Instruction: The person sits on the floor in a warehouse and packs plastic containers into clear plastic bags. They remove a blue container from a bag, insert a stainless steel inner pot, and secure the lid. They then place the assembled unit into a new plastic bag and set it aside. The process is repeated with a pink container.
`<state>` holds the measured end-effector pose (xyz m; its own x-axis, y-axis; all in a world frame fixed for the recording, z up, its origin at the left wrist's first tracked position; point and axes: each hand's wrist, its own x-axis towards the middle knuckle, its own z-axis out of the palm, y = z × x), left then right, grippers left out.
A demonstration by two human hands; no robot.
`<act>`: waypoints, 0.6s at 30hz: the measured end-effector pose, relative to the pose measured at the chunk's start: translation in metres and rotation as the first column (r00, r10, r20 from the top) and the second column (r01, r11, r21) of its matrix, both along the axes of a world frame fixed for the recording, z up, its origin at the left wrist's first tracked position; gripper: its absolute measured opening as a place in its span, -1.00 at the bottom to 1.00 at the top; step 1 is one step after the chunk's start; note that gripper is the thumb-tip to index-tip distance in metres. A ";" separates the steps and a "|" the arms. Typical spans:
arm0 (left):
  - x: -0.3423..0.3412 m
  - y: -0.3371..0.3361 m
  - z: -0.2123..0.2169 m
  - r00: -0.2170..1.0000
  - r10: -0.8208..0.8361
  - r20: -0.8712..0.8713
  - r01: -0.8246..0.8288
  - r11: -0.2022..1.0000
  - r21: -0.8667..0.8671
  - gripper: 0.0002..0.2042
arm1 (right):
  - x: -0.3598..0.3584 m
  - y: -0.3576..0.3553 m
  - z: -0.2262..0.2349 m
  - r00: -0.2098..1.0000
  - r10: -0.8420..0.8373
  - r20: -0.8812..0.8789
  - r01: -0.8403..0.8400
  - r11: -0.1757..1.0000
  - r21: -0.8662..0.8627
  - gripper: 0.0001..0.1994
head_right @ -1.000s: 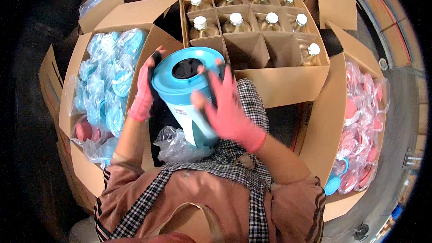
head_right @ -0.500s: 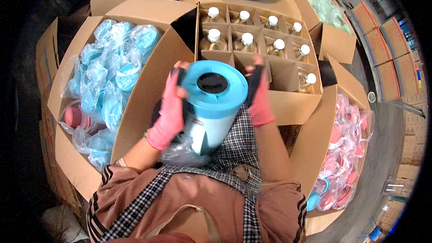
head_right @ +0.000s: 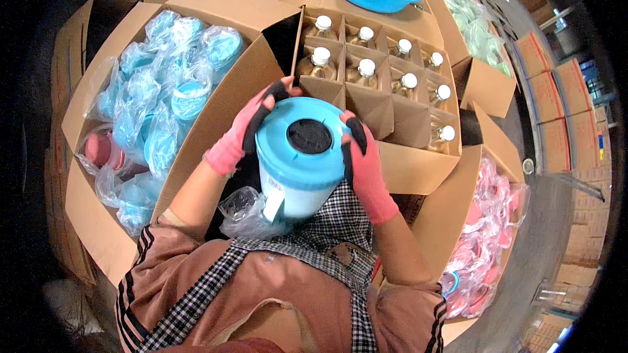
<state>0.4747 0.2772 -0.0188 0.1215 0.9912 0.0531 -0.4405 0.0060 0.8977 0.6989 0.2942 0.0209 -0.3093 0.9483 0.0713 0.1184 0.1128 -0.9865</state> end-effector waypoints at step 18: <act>0.010 0.008 -0.062 0.763 -0.285 0.580 0.440 0.887 -0.142 -0.42 | -0.039 0.045 0.099 0.038 0.098 0.994 -0.993 -0.106 0.048 -0.82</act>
